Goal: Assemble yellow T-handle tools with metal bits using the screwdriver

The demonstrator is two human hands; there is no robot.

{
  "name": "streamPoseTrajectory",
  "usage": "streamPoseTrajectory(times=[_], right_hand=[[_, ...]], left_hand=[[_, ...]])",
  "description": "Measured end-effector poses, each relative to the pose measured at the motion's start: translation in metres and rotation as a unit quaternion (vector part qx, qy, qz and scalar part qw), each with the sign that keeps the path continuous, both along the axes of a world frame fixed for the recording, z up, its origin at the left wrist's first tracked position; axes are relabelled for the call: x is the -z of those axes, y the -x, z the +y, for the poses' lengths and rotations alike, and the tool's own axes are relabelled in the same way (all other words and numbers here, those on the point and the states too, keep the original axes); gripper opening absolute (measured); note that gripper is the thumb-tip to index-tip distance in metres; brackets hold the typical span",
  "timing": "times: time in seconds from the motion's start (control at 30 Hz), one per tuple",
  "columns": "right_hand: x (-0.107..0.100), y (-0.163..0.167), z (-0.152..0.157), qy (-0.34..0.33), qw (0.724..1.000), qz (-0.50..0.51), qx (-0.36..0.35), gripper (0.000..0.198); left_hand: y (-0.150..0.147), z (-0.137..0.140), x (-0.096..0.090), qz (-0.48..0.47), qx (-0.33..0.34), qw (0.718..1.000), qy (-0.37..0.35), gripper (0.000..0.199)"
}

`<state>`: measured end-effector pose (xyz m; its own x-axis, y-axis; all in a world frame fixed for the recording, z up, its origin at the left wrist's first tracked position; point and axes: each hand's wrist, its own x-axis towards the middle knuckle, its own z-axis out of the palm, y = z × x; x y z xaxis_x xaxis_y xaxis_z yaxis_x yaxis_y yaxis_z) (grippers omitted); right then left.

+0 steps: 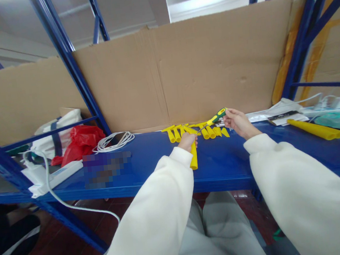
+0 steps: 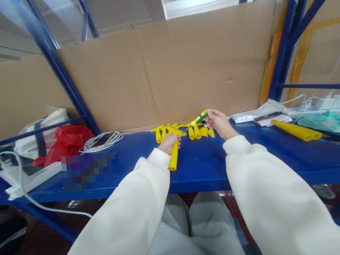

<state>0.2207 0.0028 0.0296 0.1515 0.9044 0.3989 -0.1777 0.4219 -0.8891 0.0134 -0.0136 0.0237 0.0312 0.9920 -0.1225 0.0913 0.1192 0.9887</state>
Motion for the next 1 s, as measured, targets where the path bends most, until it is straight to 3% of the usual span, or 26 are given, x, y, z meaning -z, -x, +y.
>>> streamPoseTrajectory(times=[0.27, 1.0], right_hand=[[0.0033, -0.0030, 0.0040, 0.002, 0.999, -0.001, 0.050, 0.049], [0.0014, -0.0018, 0.0004, -0.002, 0.999, -0.019, 0.036, 0.050]], left_hand=[[-0.0001, -0.0011, -0.0005, -0.002, 0.001, 1.000, -0.003, 0.031], [0.0004, -0.0032, -0.0021, -0.004, -0.003, 1.000, 0.002, 0.030]])
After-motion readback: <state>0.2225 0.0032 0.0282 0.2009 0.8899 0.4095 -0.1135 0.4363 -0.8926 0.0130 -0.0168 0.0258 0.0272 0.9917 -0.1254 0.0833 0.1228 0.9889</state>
